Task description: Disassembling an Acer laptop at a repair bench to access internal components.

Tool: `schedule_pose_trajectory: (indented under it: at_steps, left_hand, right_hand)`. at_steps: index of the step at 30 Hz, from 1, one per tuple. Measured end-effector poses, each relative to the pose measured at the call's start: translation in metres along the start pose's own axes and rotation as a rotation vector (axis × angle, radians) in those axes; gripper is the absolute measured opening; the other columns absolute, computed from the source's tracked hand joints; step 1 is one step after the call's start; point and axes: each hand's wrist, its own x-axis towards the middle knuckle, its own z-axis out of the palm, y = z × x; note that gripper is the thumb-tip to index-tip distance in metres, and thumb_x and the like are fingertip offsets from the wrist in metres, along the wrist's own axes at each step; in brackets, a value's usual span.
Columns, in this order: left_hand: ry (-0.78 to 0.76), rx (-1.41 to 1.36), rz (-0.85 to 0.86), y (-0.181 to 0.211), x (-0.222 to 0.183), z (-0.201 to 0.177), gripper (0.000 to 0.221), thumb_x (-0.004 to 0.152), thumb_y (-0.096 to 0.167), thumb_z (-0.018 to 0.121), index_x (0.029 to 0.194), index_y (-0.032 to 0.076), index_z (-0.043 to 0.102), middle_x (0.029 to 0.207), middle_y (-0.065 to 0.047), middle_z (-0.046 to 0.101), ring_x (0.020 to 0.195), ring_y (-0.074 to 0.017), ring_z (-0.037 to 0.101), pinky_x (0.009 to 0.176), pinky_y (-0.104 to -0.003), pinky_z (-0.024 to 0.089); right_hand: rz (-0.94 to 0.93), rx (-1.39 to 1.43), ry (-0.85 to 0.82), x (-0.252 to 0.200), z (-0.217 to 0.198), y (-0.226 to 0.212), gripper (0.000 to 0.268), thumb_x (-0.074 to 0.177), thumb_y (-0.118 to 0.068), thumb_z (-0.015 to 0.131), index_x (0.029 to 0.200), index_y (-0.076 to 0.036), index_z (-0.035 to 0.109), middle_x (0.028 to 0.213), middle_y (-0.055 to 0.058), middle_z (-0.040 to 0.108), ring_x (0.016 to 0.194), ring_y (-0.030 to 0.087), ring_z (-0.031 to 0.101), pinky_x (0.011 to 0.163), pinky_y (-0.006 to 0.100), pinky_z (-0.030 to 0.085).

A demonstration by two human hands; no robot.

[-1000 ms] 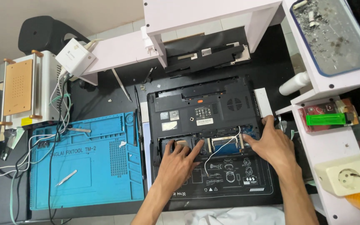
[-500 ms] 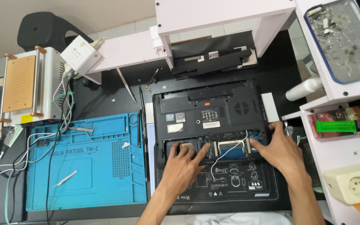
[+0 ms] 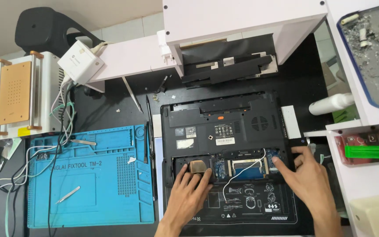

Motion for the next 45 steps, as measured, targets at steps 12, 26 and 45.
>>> schedule_pose_trajectory:
  at_steps: [12,26,45]
  left_hand:
    - [0.066,0.083,0.079,0.0,-0.001,-0.001,0.05,0.091,0.022,0.071,0.136,0.002,0.06,0.102,-0.009,0.065,0.096,-0.0273,0.062,0.11,-0.053,0.042]
    - [0.072,0.039,0.06,-0.002,-0.006,0.004,0.049,0.09,0.023,0.075,0.132,0.001,0.063,0.104,-0.011,0.066,0.095,-0.0278,0.062,0.111,-0.053,0.044]
    - [-0.057,-0.094,0.232,0.104,0.102,0.028,0.049,0.087,0.042,0.071,0.118,0.004,0.069,0.144,-0.018,0.055,0.144,-0.0347,0.042,0.122,-0.067,0.015]
  right_hand:
    - [0.021,0.118,-0.014,0.016,-0.009,0.002,0.069,0.104,-0.056,0.043,0.104,0.004,0.075,0.081,0.027,0.074,0.087,0.043,0.072,0.084,0.049,0.052]
    - [0.172,0.14,-0.112,0.011,-0.026,-0.03,0.069,0.104,-0.055,0.04,0.108,0.006,0.073,0.066,0.025,0.07,0.056,0.036,0.067,0.064,0.047,0.054]
    - [0.144,0.158,-0.094,0.019,-0.016,-0.02,0.06,0.103,-0.049,0.043,0.1,0.006,0.068,0.067,0.027,0.069,0.052,0.038,0.07,0.06,0.048,0.056]
